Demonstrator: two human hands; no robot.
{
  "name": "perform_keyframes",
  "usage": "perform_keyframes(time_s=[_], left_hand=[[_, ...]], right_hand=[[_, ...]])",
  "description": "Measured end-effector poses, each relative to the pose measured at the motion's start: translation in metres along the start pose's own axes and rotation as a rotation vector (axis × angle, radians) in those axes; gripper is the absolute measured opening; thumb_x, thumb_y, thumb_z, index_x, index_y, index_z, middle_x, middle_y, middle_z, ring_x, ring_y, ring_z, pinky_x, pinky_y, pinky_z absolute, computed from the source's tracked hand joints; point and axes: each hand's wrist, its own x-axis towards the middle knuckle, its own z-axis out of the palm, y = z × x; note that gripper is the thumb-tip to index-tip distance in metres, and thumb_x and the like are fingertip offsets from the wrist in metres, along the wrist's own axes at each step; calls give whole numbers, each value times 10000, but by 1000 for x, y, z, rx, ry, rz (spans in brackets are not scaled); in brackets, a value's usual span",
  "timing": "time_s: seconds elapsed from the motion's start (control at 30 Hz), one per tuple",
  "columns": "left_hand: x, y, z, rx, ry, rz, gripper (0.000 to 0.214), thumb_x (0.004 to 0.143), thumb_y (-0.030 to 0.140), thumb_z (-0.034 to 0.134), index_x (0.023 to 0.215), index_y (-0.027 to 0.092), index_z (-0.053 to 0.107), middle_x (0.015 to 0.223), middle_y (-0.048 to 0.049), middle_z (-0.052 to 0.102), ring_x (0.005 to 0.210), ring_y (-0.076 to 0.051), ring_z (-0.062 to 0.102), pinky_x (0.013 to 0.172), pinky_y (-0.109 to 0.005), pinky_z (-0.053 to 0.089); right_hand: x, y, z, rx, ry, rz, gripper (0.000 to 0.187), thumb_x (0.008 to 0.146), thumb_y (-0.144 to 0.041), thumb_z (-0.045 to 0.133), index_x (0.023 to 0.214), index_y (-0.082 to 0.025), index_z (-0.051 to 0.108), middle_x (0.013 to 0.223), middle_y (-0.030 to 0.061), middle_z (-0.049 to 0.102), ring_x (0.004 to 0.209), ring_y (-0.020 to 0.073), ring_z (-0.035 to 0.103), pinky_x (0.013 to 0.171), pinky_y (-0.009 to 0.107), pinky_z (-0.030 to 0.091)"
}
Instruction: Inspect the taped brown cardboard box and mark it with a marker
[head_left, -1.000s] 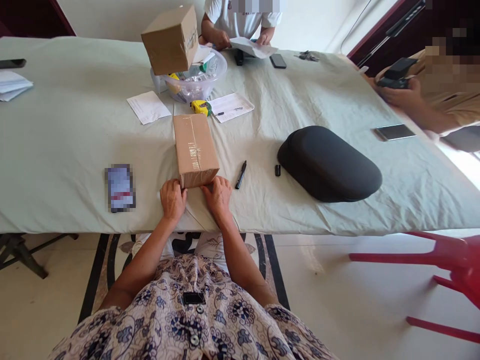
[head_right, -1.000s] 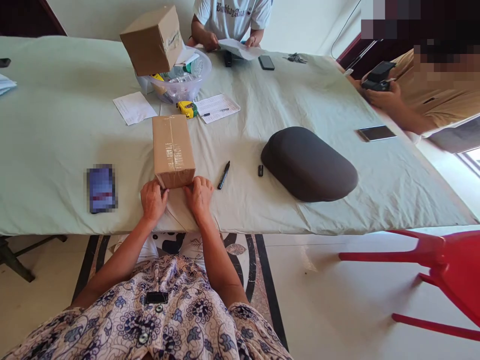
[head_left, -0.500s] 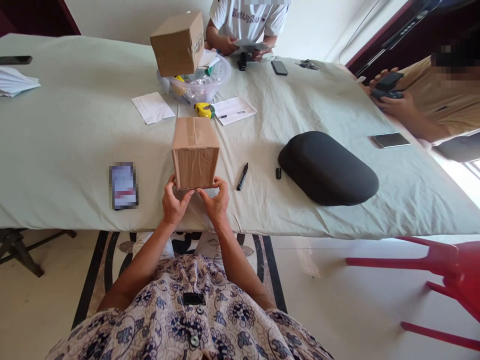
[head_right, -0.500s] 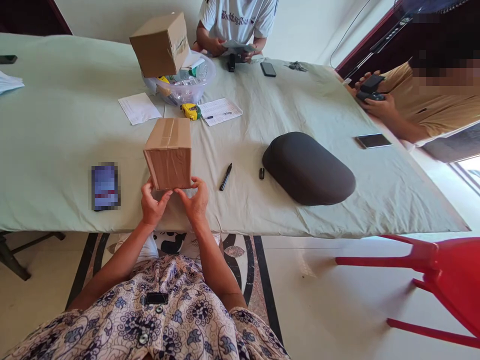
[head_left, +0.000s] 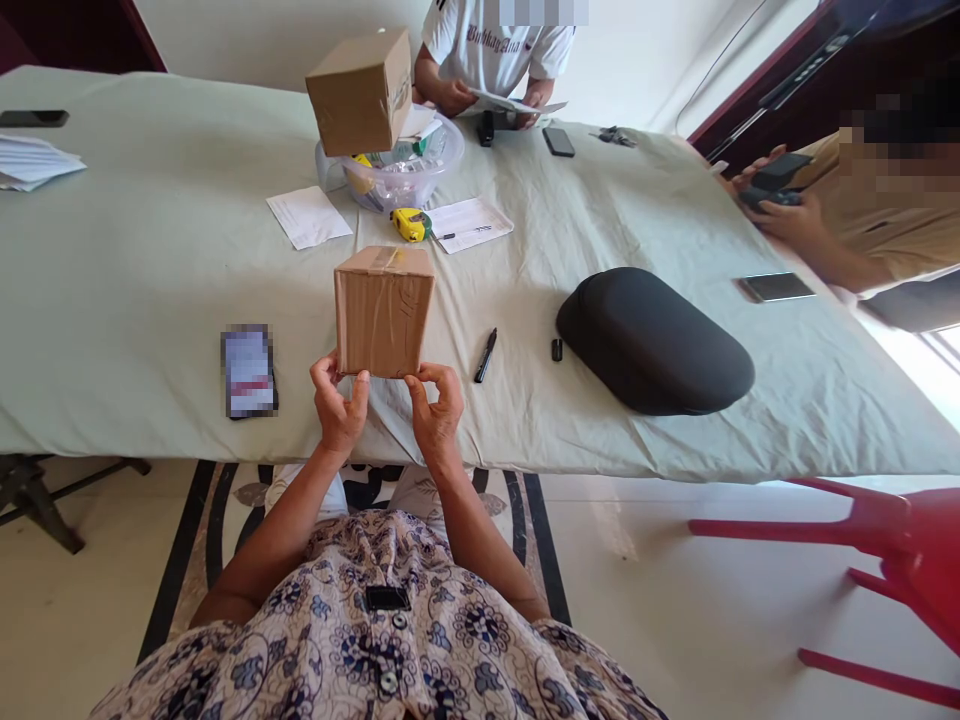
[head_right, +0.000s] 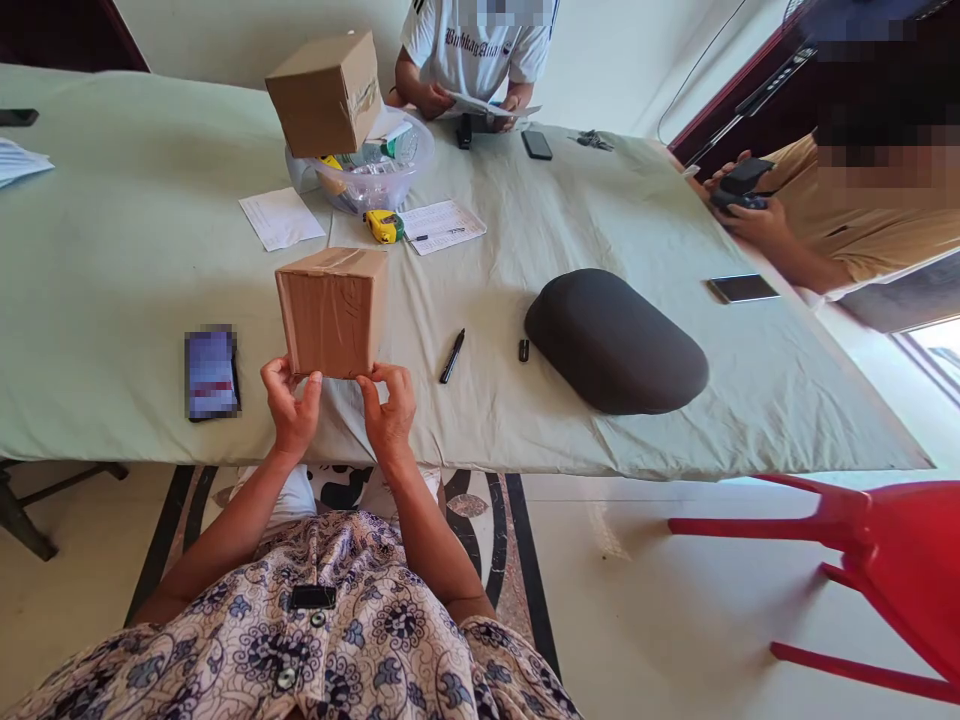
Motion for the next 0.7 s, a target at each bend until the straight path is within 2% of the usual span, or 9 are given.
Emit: perform_keyframes(time_s=[0.1, 0.23, 0.37, 0.47, 0.57, 0.7], left_hand=[[2, 2, -1, -101, -55, -38, 614, 868, 641, 620, 1239, 204, 401, 1200, -144, 634, 1057, -231, 666, 951, -386, 541], [3, 4, -1, -197, -131, -149, 708, 824, 727, 620, 1263, 218, 397, 1303, -159, 624, 1171, -247, 649, 1009, -393, 525], [1, 5, -3, -219, -232, -250, 772, 773, 810, 605, 1235, 207, 469, 1335, -167, 620, 1264, -290, 613, 1038, -419, 519], [1, 9, -6, -244, -283, -287, 854, 745, 782, 666, 1342, 218, 432, 1382, -161, 601, 1312, -287, 590, 1051, -402, 514], [3, 13, -9, -285, -305, -384, 914, 707, 725, 731, 1398, 234, 390, 1310, -140, 644, 1206, -269, 646, 916, -361, 564], [8, 18, -12, -264, -321, -571, 810, 708, 655, 723, 1344, 245, 435, 1221, -111, 672, 991, -230, 687, 676, -295, 537]], right_hand=[[-5, -6, 2, -28, 16, -66, 220, 968, -429, 601, 847, -246, 586, 952, 47, 688, 956, 196, 677, 876, 385, 549], [-8, -13, 6, -43, 37, -171, 206, 937, -413, 662, 831, -243, 618, 960, 55, 663, 918, 195, 652, 848, 388, 543], [-8, -17, 10, -104, 0, -188, 209, 957, -398, 627, 812, -247, 625, 890, 51, 650, 871, 202, 637, 805, 395, 532], [-10, -18, 13, -124, -32, -214, 179, 961, -384, 626, 844, -252, 649, 900, 53, 661, 875, 203, 637, 797, 388, 526], [-12, -19, 17, -163, -63, -254, 155, 964, -374, 628, 878, -253, 673, 914, 53, 674, 882, 200, 642, 792, 373, 514], [-12, -20, 21, -182, -158, -242, 162, 983, -361, 595, 909, -255, 693, 951, 56, 683, 923, 196, 647, 820, 358, 517]])
